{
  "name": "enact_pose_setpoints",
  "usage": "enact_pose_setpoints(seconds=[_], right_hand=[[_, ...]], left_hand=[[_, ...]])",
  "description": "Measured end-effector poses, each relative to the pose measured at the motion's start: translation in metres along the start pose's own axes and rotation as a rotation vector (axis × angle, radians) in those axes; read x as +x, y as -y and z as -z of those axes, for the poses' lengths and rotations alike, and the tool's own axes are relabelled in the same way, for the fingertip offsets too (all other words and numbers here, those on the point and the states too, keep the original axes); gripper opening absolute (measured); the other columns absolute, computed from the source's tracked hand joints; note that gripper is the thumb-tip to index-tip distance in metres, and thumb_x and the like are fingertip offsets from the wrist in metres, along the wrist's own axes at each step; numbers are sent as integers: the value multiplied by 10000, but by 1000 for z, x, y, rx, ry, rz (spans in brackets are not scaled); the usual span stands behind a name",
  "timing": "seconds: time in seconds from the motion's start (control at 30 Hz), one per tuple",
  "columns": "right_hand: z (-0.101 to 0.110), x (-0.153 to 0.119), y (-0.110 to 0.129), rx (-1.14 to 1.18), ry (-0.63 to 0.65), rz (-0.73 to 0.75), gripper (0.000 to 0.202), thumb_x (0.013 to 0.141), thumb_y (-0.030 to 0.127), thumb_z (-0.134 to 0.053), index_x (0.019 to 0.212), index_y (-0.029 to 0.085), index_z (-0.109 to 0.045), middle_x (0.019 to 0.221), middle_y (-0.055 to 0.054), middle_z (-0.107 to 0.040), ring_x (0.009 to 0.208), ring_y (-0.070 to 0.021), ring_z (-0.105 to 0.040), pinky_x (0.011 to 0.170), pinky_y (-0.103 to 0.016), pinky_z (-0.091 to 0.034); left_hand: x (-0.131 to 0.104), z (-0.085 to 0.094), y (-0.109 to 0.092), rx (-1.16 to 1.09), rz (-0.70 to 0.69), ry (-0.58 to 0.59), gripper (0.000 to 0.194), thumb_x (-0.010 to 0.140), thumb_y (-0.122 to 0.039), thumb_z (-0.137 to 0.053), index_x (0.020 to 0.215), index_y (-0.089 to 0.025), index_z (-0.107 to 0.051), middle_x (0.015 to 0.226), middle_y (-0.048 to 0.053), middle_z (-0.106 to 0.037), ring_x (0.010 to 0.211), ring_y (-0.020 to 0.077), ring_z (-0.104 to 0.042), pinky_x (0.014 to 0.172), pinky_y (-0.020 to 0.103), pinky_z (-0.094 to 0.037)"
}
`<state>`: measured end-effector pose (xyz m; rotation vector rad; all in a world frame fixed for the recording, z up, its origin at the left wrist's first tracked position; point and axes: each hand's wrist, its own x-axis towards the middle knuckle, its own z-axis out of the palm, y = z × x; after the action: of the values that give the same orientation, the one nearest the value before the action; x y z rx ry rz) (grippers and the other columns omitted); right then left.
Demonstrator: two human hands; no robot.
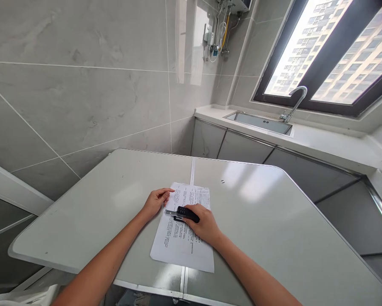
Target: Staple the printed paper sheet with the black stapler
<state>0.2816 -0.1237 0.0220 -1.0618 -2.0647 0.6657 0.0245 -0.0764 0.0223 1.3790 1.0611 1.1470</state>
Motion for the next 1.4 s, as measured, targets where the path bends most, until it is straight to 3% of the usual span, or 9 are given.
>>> enact_pose_setpoints(seconds=[0.17, 0.37, 0.43, 0.57, 0.73, 0.97, 1.23, 1.4], right_hand=[[13, 1, -11, -19, -151, 12, 288, 897, 277, -727, 1184, 271, -704, 1013, -54, -755, 929, -239, -705, 824, -376, -563], [14, 0, -21, -50, -201, -18, 299, 879, 287, -749, 1175, 276, -715, 995, -45, -758, 890, -230, -713, 809, -363, -563], [12, 0, -23, -50, -208, -23, 294, 880, 280, -747, 1172, 275, -715, 990, -45, -756, 886, -227, -710, 801, -357, -561], [11, -2, -23, -88, -179, 0, 280, 903, 262, -724, 1182, 269, -710, 946, -42, -747, 878, -224, -693, 783, -347, -542], [12, -3, -21, -95, -164, 35, 259, 910, 240, -707, 1168, 261, -715, 932, -46, -742, 870, -217, -687, 760, -329, -527], [12, -3, -23, -74, -160, 34, 253, 907, 241, -721, 1160, 262, -716, 920, -45, -732, 852, -210, -681, 758, -324, -527], [21, -3, -23, 49, -191, 9, 293, 852, 257, -767, 1142, 273, -729, 898, -27, -734, 817, -204, -692, 747, -334, -553], [36, 0, -26, 104, -152, 58, 272, 829, 287, -803, 1096, 272, -751, 889, -22, -741, 777, -186, -691, 736, -327, -557]], left_hand=[[-1, -1, -5, 39, -94, 21, 395, 978, -494, -627, 1161, -182, -785, 841, 33, -656, 639, 113, -586, 698, 299, -525], [-8, -2, -14, 249, -122, -13, 388, 945, -424, -702, 1277, -225, -720, 1044, 71, -775, 1021, 228, -718, 985, 404, -539], [-9, -2, -13, 395, -162, 41, 315, 950, -393, -699, 1232, -254, -724, 1074, 59, -792, 1138, 254, -698, 1069, 461, -496], [-7, -7, -6, 679, -390, 226, 164, 1008, -277, -604, 1109, -258, -732, 1156, 45, -785, 1261, 257, -649, 1180, 533, -377], [-6, -17, -7, 798, -473, 305, 210, 1021, -236, -576, 1194, -255, -693, 1255, 71, -742, 1287, 250, -604, 1131, 503, -428], [-5, -18, -8, 773, -485, 299, 194, 989, -267, -661, 1172, -260, -725, 1172, 49, -770, 1172, 237, -651, 1091, 480, -450], [-6, -4, -13, 731, -650, 409, 299, 1015, -237, -633, 1295, -299, -718, 1180, 50, -782, 1097, 204, -711, 1078, 459, -483], [-8, 6, -22, 632, -651, 440, 228, 997, -228, -652, 1181, -290, -772, 1218, 75, -768, 1092, 213, -714, 1067, 462, -514]])
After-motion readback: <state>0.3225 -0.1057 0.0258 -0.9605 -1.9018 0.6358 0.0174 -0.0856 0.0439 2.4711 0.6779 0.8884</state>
